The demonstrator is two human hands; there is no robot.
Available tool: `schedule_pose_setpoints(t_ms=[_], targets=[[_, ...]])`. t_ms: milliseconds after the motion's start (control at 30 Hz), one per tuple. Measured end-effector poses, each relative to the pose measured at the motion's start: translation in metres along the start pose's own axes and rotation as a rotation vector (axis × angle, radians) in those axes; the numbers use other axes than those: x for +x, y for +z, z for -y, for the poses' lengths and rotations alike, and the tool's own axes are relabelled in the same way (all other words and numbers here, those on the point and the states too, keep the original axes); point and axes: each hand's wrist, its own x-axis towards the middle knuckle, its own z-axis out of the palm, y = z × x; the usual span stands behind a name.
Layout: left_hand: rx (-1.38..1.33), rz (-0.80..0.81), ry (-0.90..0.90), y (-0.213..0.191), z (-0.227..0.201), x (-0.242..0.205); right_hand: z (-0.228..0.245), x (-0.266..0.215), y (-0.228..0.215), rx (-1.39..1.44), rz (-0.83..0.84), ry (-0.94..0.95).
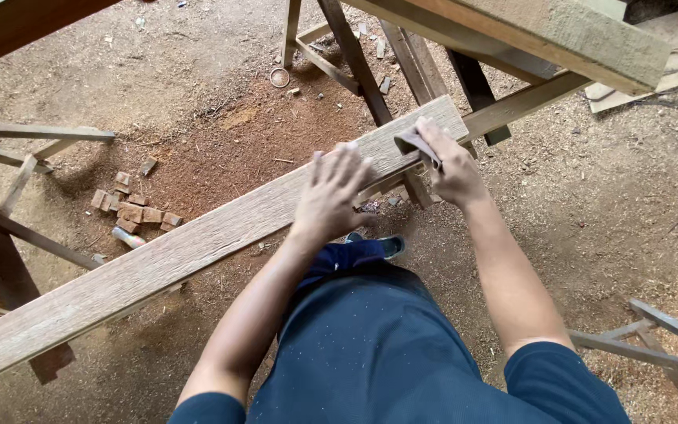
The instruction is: The person sands a wooden beam by hand using a piece of sandpaper, moving it back and forth across different sections of the wood surface.
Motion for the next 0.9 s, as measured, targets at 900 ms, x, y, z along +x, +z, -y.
schedule_pose_setpoints(t_ms=[900], targets=[[-0.017,-0.217,-0.342,0.019,0.081,-0.077,0.066,0.004,-0.004,-0.293,-0.128,-0.126]])
